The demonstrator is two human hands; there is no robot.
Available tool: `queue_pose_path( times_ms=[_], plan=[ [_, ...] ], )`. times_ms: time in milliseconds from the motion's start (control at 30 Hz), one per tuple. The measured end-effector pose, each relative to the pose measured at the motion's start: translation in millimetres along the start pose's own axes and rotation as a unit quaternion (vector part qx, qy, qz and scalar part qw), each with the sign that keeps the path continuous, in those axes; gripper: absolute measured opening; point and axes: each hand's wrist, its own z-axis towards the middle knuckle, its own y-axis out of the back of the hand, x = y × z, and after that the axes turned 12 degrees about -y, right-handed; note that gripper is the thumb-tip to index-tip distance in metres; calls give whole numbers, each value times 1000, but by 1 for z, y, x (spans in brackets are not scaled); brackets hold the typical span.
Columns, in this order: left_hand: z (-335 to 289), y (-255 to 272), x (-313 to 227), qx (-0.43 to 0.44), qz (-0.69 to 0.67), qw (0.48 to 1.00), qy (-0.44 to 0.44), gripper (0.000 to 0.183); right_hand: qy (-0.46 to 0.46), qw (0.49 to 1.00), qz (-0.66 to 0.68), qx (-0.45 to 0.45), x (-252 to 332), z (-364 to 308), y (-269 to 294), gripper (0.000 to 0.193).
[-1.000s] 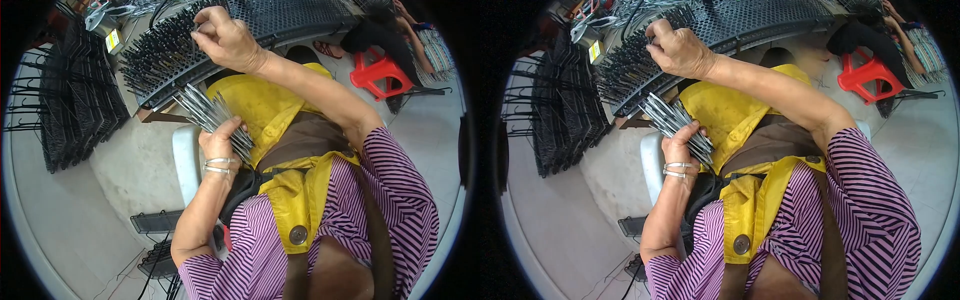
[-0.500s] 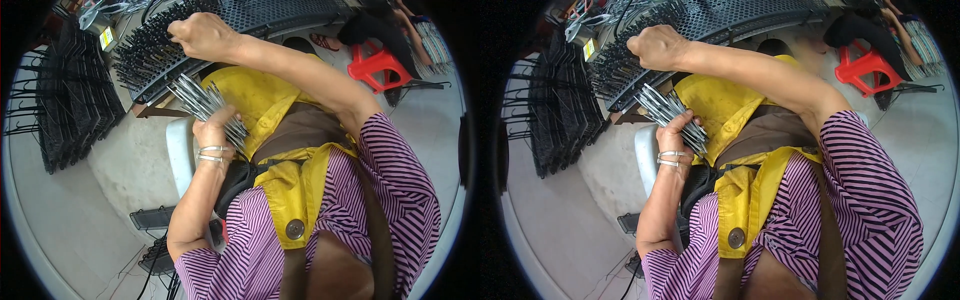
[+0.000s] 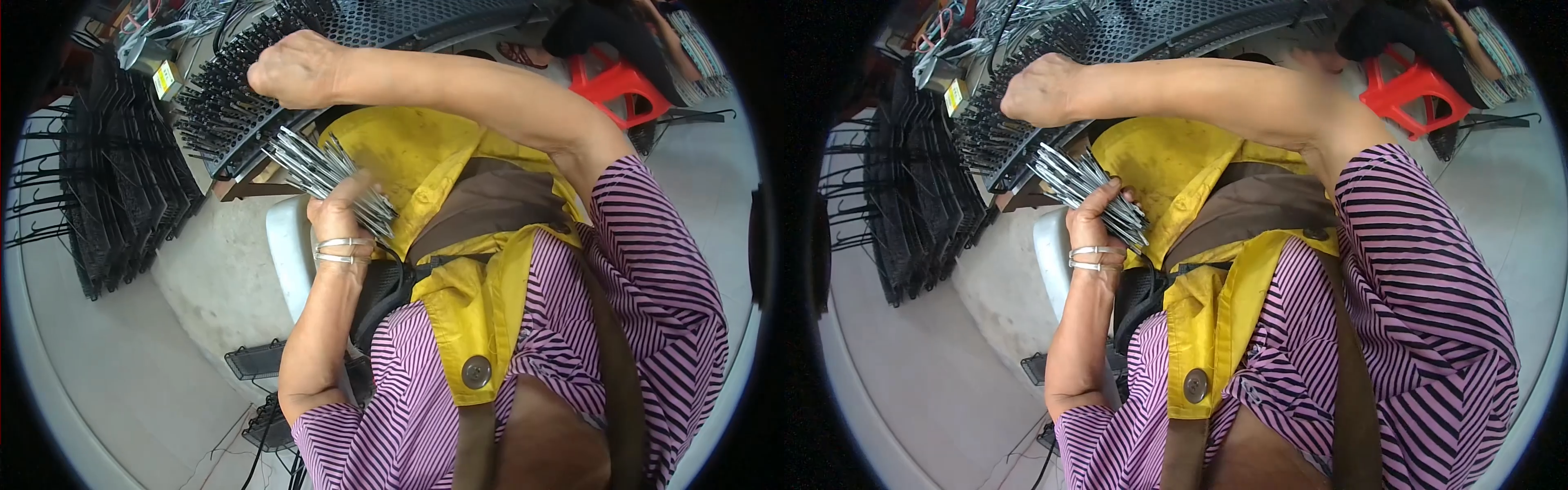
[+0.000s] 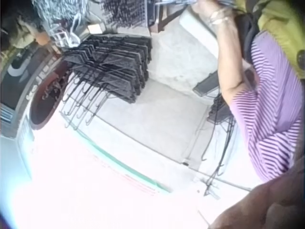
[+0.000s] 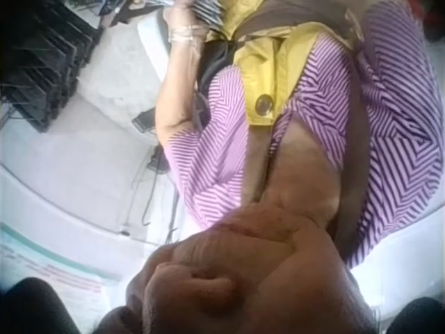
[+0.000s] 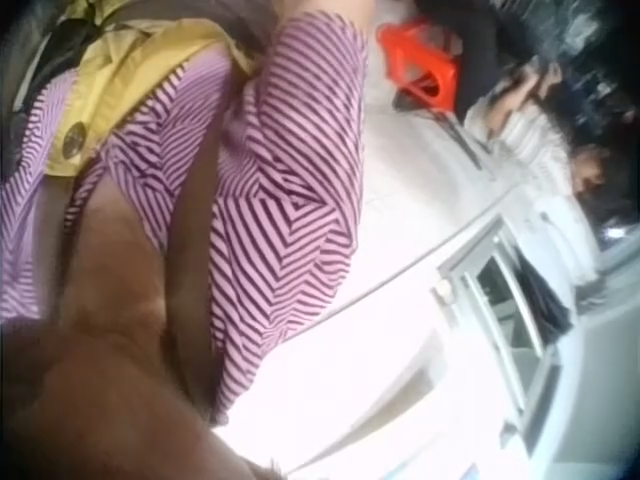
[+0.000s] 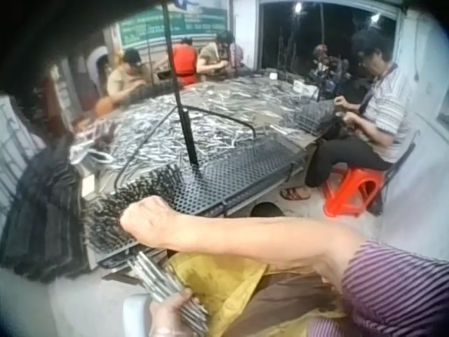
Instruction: Sorting and inserting small metal rods into the holes of a perforated metal tray.
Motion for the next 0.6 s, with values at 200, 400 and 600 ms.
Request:
queue_pose_path(
  times_ms=[200,400,600],
  plan=[
    [3,5,2,5,-3,1000,-1,19,-162,973,125,109,-2,-49,9,22],
    [-3,-3,0,72,-10,997,-38,21,-421,689,537,243,1,-83,18,15],
    [-3,-3,0,88,24,996,-24,20,-416,708,547,162,-17,-86,22,10]
  ],
)
